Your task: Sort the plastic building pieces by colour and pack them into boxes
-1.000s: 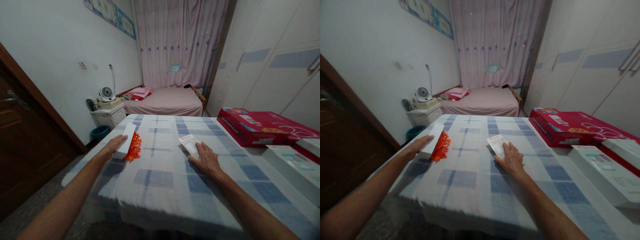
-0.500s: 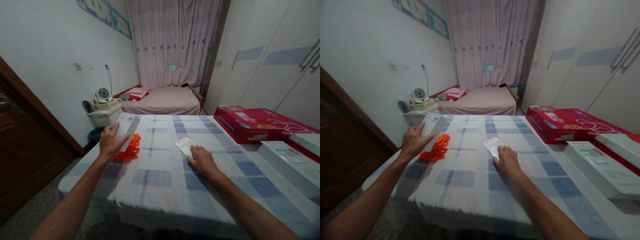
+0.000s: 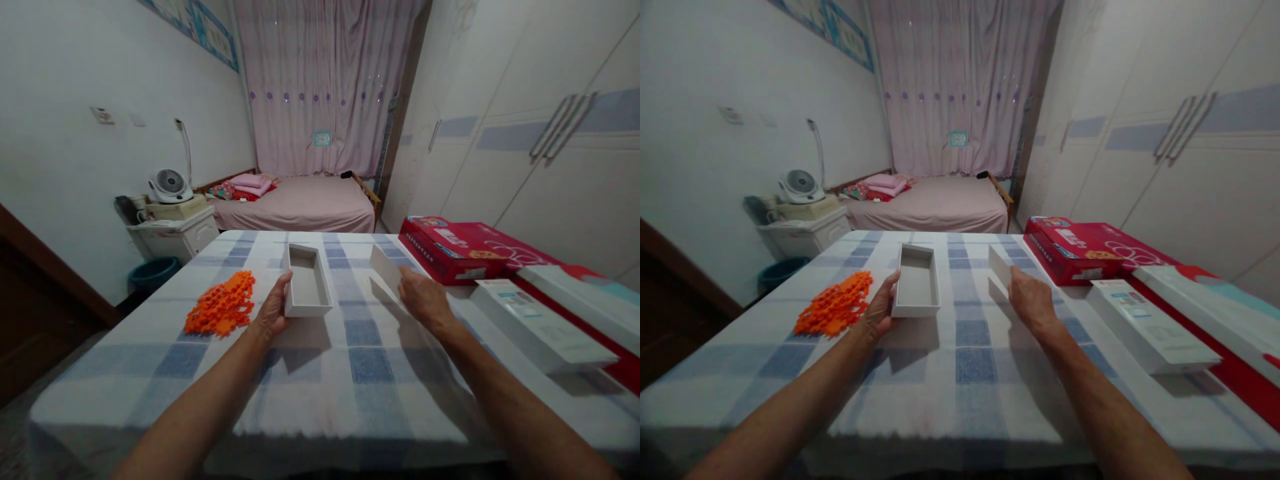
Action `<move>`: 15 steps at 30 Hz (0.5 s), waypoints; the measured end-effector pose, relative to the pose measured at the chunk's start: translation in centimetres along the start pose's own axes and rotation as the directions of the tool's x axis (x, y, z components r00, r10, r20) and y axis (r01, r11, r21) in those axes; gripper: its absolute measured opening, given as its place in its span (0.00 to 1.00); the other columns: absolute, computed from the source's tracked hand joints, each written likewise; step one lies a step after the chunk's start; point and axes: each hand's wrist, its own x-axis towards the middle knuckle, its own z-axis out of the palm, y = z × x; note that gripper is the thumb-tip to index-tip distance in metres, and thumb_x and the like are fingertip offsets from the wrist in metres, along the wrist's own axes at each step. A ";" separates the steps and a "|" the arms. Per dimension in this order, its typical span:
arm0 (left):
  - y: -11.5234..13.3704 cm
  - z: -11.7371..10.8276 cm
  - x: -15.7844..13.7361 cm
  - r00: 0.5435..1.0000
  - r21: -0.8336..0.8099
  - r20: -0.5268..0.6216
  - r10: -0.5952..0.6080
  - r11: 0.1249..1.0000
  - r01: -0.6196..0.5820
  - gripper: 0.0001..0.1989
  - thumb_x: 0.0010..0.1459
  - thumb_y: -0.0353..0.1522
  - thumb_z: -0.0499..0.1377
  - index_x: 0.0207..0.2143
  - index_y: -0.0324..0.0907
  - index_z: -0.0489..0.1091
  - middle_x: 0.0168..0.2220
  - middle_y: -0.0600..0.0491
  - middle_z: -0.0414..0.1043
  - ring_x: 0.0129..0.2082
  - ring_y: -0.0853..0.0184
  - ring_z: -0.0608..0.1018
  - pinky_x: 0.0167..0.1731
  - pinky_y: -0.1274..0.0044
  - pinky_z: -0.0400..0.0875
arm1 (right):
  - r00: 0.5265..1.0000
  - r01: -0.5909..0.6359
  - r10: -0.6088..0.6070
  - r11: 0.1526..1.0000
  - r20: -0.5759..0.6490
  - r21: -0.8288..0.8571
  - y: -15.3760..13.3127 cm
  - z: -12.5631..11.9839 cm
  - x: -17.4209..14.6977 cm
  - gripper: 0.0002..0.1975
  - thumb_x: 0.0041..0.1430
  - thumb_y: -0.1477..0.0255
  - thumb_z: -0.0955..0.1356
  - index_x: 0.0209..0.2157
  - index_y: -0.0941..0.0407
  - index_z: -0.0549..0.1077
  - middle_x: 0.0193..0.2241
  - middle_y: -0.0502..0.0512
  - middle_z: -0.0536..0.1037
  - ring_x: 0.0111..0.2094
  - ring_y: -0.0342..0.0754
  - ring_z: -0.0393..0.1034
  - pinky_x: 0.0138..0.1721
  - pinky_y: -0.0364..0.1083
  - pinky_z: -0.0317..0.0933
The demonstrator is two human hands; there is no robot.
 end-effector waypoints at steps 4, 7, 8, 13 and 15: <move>-0.7 0.1 0.4 0.998 0.057 0.063 -0.029 0.998 0.025 0.22 0.54 0.37 0.58 0.48 0.33 0.70 0.32 0.46 0.79 0.32 0.61 0.81 0.35 0.72 0.75 | 0.999 -0.030 0.044 0.878 -0.018 0.479 0.4 1.0 2.0 0.24 0.58 0.73 0.57 0.55 0.62 0.66 0.43 0.64 0.77 0.41 0.54 0.73 0.41 0.48 0.64; -1.4 0.6 0.8 0.996 0.115 0.090 -0.024 0.993 0.013 0.20 0.54 0.39 0.57 0.44 0.34 0.73 0.31 0.47 0.79 0.31 0.61 0.81 0.34 0.73 0.74 | 0.971 -0.087 -0.137 0.558 0.195 0.825 -2.5 3.0 2.0 0.26 0.56 0.68 0.58 0.55 0.61 0.66 0.40 0.59 0.78 0.34 0.50 0.73 0.34 0.46 0.65; -1.8 0.6 1.1 0.998 0.130 0.068 0.002 0.991 -0.011 0.20 0.55 0.40 0.56 0.43 0.34 0.73 0.30 0.47 0.79 0.30 0.61 0.81 0.33 0.74 0.74 | 0.950 -0.144 -0.182 0.468 0.254 0.872 -3.8 3.7 1.8 0.26 0.56 0.65 0.59 0.55 0.61 0.66 0.37 0.58 0.79 0.32 0.50 0.73 0.32 0.46 0.66; -3.9 -0.5 2.9 0.962 0.267 -0.160 0.221 0.948 -0.174 0.22 0.55 0.46 0.56 0.35 0.35 0.75 0.27 0.48 0.78 0.26 0.64 0.77 0.28 0.76 0.69 | 0.954 -0.201 -0.145 0.344 0.263 0.917 -9.5 5.6 0.0 0.29 0.61 0.54 0.54 0.51 0.58 0.69 0.42 0.60 0.77 0.45 0.53 0.71 0.41 0.49 0.67; -4.3 -1.3 3.2 0.960 0.276 -0.156 0.232 0.944 -0.183 0.21 0.55 0.47 0.57 0.33 0.36 0.75 0.28 0.48 0.77 0.28 0.63 0.77 0.30 0.76 0.68 | 0.957 -0.152 -0.190 0.308 0.217 0.939 -10.5 5.7 -0.1 0.30 0.60 0.50 0.55 0.50 0.56 0.71 0.42 0.58 0.77 0.48 0.54 0.69 0.44 0.50 0.66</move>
